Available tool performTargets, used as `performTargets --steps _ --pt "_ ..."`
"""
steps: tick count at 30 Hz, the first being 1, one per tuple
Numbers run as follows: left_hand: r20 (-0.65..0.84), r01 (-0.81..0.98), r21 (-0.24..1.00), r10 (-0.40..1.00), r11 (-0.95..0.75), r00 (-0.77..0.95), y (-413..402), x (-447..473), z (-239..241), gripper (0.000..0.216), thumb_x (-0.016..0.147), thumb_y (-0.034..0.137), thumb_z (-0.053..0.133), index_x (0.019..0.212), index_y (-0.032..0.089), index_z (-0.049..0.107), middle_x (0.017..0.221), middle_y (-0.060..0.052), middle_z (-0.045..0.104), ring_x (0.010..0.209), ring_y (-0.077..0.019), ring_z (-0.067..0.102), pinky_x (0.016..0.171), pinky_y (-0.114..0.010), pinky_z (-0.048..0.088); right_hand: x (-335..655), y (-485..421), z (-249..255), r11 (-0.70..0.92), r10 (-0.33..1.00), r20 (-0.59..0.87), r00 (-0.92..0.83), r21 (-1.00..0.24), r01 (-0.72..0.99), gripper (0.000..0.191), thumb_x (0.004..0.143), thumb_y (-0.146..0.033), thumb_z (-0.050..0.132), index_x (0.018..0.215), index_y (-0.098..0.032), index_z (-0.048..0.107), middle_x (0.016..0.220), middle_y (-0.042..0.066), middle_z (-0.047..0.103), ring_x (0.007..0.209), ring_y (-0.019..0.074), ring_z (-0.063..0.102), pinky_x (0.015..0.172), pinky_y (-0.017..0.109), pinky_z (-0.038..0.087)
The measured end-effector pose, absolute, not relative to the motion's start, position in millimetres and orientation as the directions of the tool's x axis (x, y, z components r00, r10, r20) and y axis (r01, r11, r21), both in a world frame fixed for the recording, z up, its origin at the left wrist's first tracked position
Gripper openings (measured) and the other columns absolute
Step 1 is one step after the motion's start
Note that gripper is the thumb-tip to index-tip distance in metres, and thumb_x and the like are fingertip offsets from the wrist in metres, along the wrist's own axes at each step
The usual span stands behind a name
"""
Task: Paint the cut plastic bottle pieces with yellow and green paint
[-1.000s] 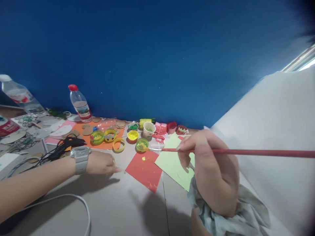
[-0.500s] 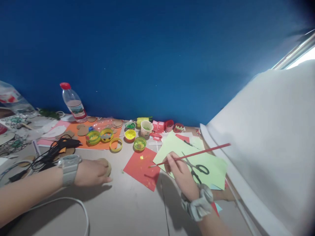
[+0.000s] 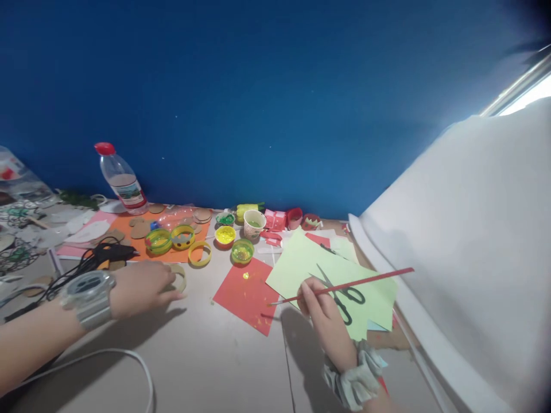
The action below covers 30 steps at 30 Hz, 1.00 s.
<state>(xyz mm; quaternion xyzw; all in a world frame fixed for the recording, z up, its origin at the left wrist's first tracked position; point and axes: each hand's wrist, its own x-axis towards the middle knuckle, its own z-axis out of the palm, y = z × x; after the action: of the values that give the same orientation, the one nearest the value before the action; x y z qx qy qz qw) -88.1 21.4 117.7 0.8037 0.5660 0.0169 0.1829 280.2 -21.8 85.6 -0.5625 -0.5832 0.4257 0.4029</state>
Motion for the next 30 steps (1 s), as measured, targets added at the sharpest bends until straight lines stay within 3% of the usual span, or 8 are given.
performTargets --steps 4,7,13,17,20,23,28,30 --pt "-0.183 0.925 0.206 0.916 -0.320 0.357 9.8 -79.3 148.8 0.050 0.085 0.063 0.047 0.100 0.022 0.073 0.103 -0.014 0.073 0.094 -0.0356 0.066 0.086 -0.043 0.045 275.5 -13.7 87.9 0.040 0.999 0.038 -0.011 -0.961 0.275 0.034 0.099 -0.048 0.044 0.076 -0.023 0.043 0.062 -0.006 0.039 0.056 0.0125 0.037 0.058 0.028 0.031" --pt "-0.164 0.856 0.446 0.917 -0.261 0.365 -1.6 -53.4 158.2 0.055 0.091 0.064 0.036 0.125 0.029 0.061 0.125 -0.006 0.068 0.110 -0.0304 0.064 0.091 -0.036 0.046 265.6 -1.7 94.6 0.082 0.996 0.084 0.002 -0.972 0.218 0.037 0.100 -0.049 0.041 0.074 -0.022 0.045 0.061 -0.005 0.045 0.058 0.0124 0.041 0.060 0.028 0.034" --pt "-0.154 0.739 0.670 0.961 -0.068 0.229 -11.7 -5.2 143.6 0.052 0.088 0.064 0.047 0.113 0.022 0.062 0.110 -0.009 0.068 0.096 -0.0284 0.063 0.083 -0.037 0.046 246.4 12.2 111.9 0.050 0.994 0.045 0.101 -0.998 -0.040 0.045 0.099 -0.056 0.036 0.074 -0.021 0.050 0.050 -0.005 0.043 0.048 0.0109 0.033 0.051 0.027 0.027" --pt "-0.140 0.252 0.964 0.964 0.081 0.226 -8.0 0.7 134.1 0.042 0.092 0.060 0.044 0.098 0.022 0.061 0.090 -0.004 0.064 0.083 -0.0196 0.060 0.078 -0.030 0.047 240.3 13.0 110.9 -0.031 0.977 -0.097 0.192 -0.947 -0.319 0.045 0.085 -0.063 0.058 0.072 -0.021 0.050 0.044 -0.008 0.040 0.043 0.0085 0.028 0.046 0.023 0.024" --pt "-0.200 -0.082 0.973 0.966 0.215 0.161 -4.6 2.1 124.6 0.043 0.094 0.059 0.036 0.095 0.020 0.056 0.086 -0.004 0.062 0.075 -0.0168 0.058 0.071 -0.029 0.048 236.9 11.8 101.7 -0.060 0.965 -0.147 0.217 -0.929 -0.365 0.047 0.077 -0.065 0.065 0.073 -0.021 0.050 0.043 -0.009 0.040 0.040 0.0074 0.029 0.044 0.022 0.024" --pt "-0.240 -0.106 0.962 0.965 0.251 0.106 -6.4 4.0 112.3 0.045 0.094 0.059 0.034 0.094 0.019 0.055 0.084 -0.005 0.063 0.073 -0.0171 0.057 0.066 -0.028 0.047 235.2 9.6 90.5 -0.063 0.961 -0.149 0.234 -0.939 -0.339 0.048 0.079 -0.066 0.063 0.073 -0.021 0.050 0.045 -0.008 0.043 0.041 0.0075 0.032 0.045 0.021 0.028" --pt "-0.170 0.111 0.981 0.977 0.156 0.126 -19.6 6.0 91.3 0.047 0.093 0.061 0.042 0.100 0.019 0.062 0.088 -0.006 0.065 0.081 -0.0197 0.057 0.076 -0.031 0.047 241.4 7.3 75.8 -0.066 0.959 -0.133 0.249 -0.963 -0.261 0.045 0.085 -0.063 0.058 0.075 -0.019 0.053 0.051 -0.005 0.050 0.047 0.0094 0.041 0.050 0.022 0.035" --pt "-0.209 0.059 0.978 0.962 0.202 0.176 -21.6 7.4 82.7 0.051 0.094 0.063 0.036 0.102 0.019 0.061 0.086 -0.006 0.066 0.076 -0.0199 0.060 0.072 -0.033 0.049 245.4 7.8 73.1 -0.068 0.961 -0.128 0.246 -0.969 -0.238 0.043 0.086 -0.062 0.056 0.077 -0.020 0.053 0.052 -0.005 0.049 0.047 0.0100 0.041 0.050 0.023 0.035"
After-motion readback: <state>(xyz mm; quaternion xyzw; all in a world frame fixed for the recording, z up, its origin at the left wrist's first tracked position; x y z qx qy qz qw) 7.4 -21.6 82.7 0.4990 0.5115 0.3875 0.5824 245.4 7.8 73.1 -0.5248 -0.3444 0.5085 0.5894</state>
